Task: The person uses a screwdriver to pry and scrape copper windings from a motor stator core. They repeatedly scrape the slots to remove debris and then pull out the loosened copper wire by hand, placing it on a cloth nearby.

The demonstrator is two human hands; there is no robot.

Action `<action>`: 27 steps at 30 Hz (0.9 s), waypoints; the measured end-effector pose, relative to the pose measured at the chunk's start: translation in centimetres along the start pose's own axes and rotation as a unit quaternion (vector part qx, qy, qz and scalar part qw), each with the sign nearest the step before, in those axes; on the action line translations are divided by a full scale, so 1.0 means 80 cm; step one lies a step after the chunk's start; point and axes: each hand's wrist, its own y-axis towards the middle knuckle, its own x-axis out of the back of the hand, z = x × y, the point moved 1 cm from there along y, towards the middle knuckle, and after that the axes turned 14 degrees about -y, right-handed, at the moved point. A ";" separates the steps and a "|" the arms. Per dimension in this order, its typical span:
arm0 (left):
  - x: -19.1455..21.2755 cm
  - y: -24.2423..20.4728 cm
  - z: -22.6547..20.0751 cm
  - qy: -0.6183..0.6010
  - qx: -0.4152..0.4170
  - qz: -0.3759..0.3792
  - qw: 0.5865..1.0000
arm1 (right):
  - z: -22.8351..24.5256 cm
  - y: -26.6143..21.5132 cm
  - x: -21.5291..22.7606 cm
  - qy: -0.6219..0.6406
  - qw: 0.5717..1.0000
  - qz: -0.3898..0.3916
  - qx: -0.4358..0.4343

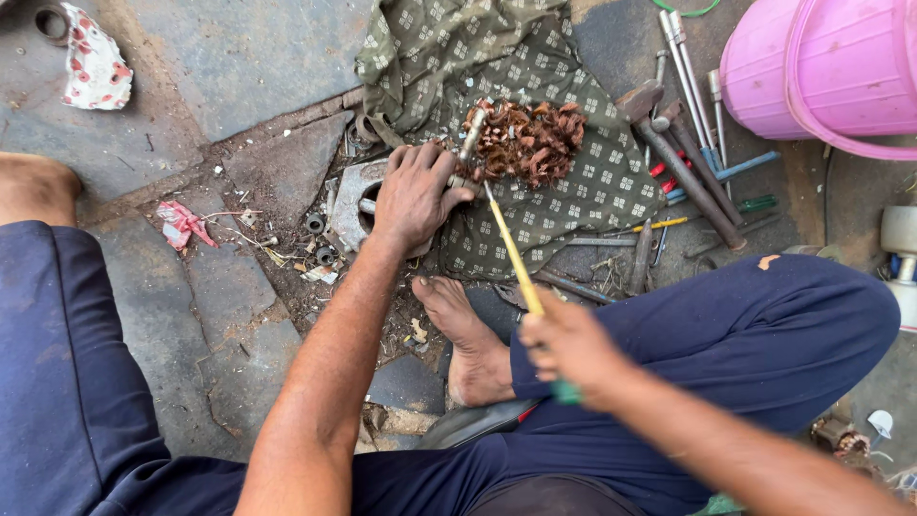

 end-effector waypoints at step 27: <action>0.002 0.012 0.000 -0.040 0.040 0.029 0.998 | 0.002 -0.028 0.065 -0.212 0.976 0.038 -0.002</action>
